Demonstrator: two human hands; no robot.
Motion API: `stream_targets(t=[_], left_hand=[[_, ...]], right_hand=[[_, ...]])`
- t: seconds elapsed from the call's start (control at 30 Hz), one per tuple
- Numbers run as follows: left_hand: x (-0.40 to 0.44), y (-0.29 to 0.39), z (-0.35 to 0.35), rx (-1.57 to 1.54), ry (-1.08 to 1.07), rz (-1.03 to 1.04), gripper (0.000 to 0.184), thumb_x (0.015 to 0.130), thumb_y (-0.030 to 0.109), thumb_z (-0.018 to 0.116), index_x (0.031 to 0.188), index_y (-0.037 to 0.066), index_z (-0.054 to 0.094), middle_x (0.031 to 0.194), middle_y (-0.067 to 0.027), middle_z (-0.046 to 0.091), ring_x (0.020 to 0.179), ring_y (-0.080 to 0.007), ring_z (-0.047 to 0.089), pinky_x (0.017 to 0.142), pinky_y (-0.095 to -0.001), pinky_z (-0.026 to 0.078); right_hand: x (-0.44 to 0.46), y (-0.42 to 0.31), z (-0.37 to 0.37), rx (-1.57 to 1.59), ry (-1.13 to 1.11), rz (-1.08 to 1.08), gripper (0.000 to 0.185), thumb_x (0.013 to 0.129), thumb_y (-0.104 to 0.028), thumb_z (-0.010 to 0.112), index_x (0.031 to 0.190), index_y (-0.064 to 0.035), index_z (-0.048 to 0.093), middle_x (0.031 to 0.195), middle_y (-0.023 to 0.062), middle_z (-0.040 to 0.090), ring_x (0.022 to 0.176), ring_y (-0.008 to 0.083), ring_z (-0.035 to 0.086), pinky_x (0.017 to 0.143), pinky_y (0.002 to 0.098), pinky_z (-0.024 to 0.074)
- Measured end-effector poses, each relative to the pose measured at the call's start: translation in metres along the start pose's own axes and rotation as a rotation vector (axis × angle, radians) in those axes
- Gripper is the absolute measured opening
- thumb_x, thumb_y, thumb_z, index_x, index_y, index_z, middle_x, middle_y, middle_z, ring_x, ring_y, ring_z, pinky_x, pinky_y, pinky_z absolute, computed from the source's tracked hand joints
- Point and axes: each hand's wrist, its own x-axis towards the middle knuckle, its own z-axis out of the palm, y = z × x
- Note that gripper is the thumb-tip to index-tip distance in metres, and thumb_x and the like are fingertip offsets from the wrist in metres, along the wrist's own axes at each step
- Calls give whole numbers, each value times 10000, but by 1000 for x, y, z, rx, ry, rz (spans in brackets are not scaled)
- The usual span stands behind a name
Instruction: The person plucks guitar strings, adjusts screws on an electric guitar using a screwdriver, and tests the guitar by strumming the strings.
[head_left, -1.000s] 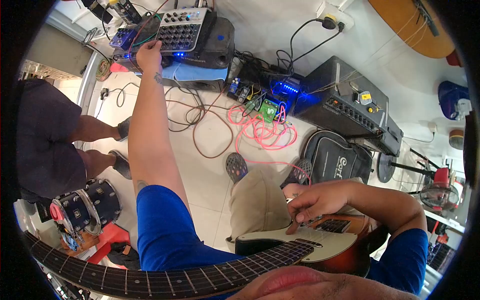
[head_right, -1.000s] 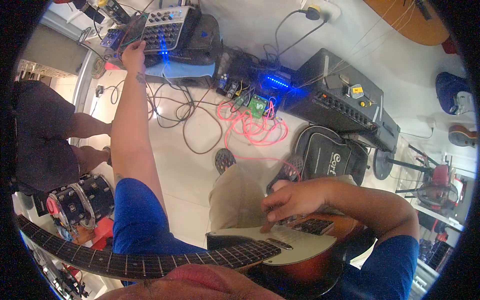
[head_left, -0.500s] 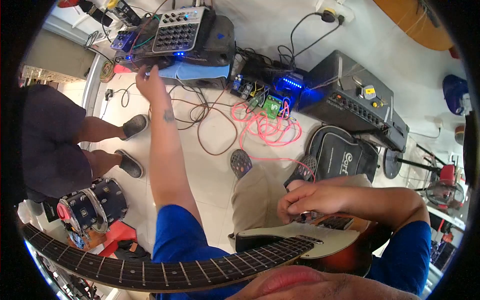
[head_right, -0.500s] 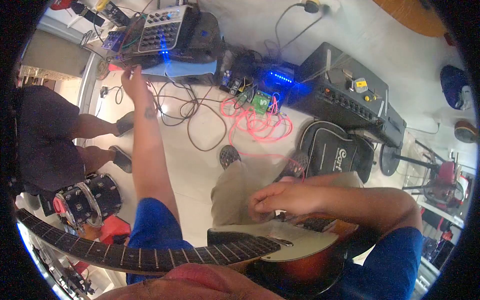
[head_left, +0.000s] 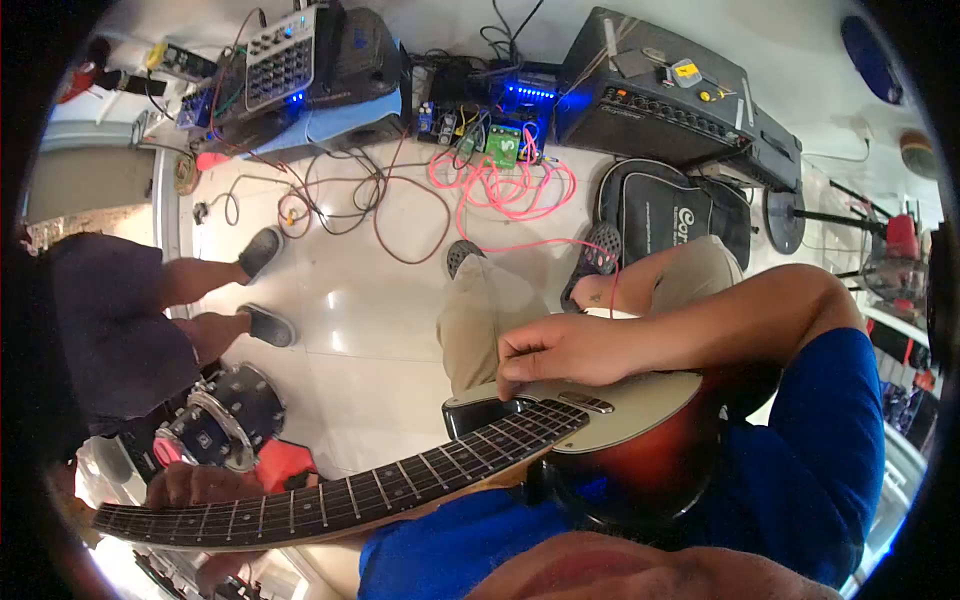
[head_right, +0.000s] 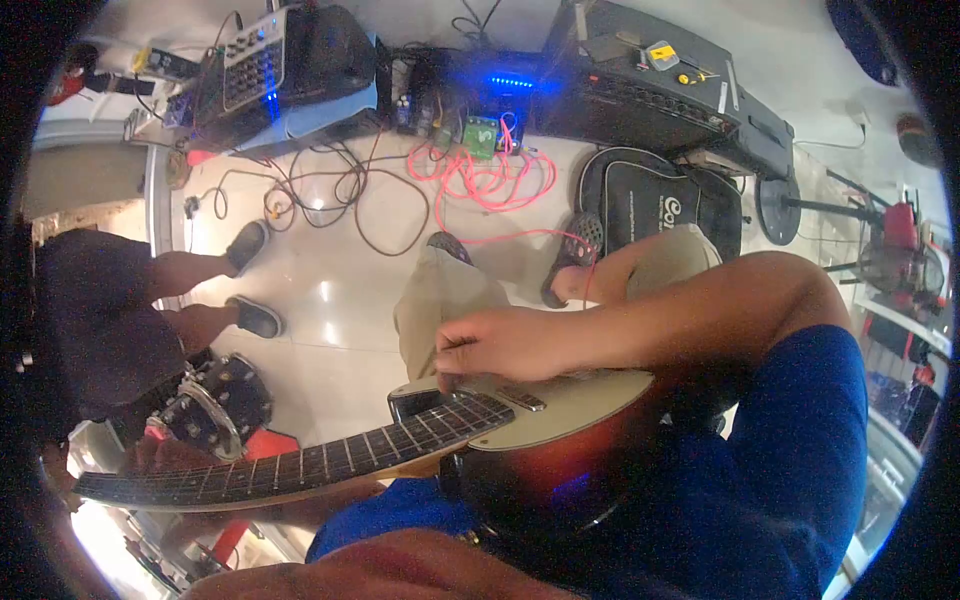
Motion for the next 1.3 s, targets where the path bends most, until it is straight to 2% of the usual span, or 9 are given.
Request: stream_targets(t=[0.33, 0.43, 0.57, 0.6, 0.7, 0.77, 0.97, 1.17, 1.3], left_hand=[[-33, 88, 45, 653, 353, 96, 131, 937, 63, 569, 952, -62, 533, 958, -111, 523, 966, -202, 566, 960, -407, 463], [-38, 72, 59, 801, 745, 236, 87, 898, 23, 573, 897, -62, 555, 908, -118, 545, 921, -209, 571, 924, -413, 473], [-74, 113, -1, 829, 719, 147, 109, 869, 64, 609, 861, -43, 586, 850, -127, 596, 860, -237, 585, 876, -415, 492], [-82, 116, -2, 698, 758, 154, 121, 866, 80, 617, 848, -37, 593, 841, -128, 607, 846, -243, 591, 865, -416, 498], [-95, 102, -1, 537, 838, 192, 116, 839, 92, 630, 815, -14, 593, 805, -122, 619, 766, -258, 587, 778, -403, 500], [-102, 91, 1, 594, 925, 264, 98, 834, 83, 618, 802, -5, 586, 806, -127, 616, 749, -256, 582, 740, -402, 495], [-120, 124, -56, 436, 833, 195, 134, 860, 56, 591, 951, -38, 561, 851, -123, 602, 746, -236, 577, 694, -392, 484], [-121, 118, -42, 511, 855, 223, 184, 871, 70, 614, 1008, -53, 607, 900, -136, 644, 780, -239, 603, 755, -391, 517], [-127, 110, -9, 590, 915, 126, 151, 883, 92, 631, 933, -51, 636, 936, -145, 667, 830, -264, 630, 817, -405, 539]], right_hand=[[-12, 4, 41, -438, 166, -161, 382, 1020, -401, 545, 1055, -44, 679, 1043, 203, 713, 992, 381, 684, 883, 499, 501], [-9, 20, 49, -465, 345, -215, 393, 1014, -405, 549, 1048, -33, 671, 1028, 208, 715, 968, 387, 689, 855, 518, 503], [-61, 12, -26, -823, 176, -303, 375, 941, -374, 681, 1017, -7, 655, 961, 212, 700, 904, 341, 690, 788, 470, 534], [-81, 19, -51, -904, 272, -376, 260, 915, -227, 745, 989, -7, 629, 904, 148, 691, 839, 227, 662, 737, 403, 519], [-151, 64, -117, -319, 656, -134, 184, 974, -90, 636, 1140, -37, 574, 911, 95, 692, 757, 183, 658, 716, 344, 566], [-176, 120, -143, -89, 848, -209, 193, 973, -105, 626, 1142, -30, 571, 979, 128, 703, 796, 190, 692, 695, 334, 564], [-175, 162, -52, -83, 1104, -400, 271, 1007, -85, 544, 1256, -54, 647, 1129, 63, 701, 1005, 159, 660, 939, 310, 504], [-147, 167, -23, 341, 982, -344, 342, 1045, -261, 491, 1265, -29, 614, 1156, 94, 693, 1001, 190, 669, 875, 350, 533], [-133, 209, -57, 242, 930, -429, 303, 1051, -307, 492, 1161, -53, 616, 1015, 33, 652, 1003, 179, 640, 840, 350, 509]])
